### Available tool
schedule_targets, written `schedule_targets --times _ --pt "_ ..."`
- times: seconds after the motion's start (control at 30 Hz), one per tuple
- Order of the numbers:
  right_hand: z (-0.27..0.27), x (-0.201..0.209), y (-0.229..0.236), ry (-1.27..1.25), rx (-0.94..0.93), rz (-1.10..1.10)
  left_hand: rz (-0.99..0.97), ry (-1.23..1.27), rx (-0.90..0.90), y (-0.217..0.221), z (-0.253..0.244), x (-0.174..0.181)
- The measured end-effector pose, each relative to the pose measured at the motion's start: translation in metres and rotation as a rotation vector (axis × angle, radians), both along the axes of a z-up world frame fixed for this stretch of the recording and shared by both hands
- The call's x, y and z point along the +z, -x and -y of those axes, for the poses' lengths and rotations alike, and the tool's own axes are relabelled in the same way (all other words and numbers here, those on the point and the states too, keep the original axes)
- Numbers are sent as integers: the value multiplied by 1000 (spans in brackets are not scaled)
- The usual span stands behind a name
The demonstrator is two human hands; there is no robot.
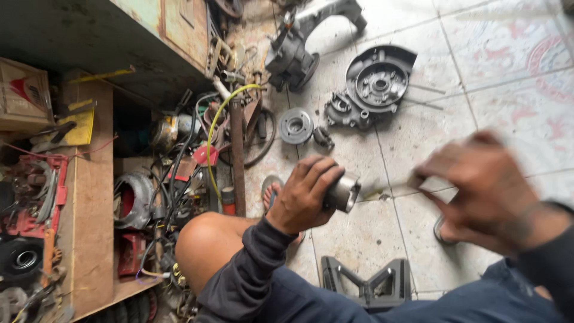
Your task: The person sits on the floor and uses a wire brush to clean a cylindrical mechanical part, scrubbing the exterior and interior surfaces. The person rotates the part to access different areas while surrounded by other disassembled engine components.
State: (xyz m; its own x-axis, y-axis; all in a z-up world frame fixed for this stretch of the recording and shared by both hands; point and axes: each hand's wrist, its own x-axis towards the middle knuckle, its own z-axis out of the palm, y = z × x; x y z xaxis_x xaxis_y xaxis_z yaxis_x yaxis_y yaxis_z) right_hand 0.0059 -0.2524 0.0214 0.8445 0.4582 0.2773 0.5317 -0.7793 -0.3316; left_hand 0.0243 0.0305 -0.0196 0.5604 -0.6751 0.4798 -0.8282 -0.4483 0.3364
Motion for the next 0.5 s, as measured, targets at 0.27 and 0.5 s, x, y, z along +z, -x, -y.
schedule_targets --times 0.27,0.5 --pt "59 -24 -27 73 -398 124 -271 130 -28 3 -1 14" --pt "32 -17 -11 48 -321 104 -313 341 -8 3 -4 25"
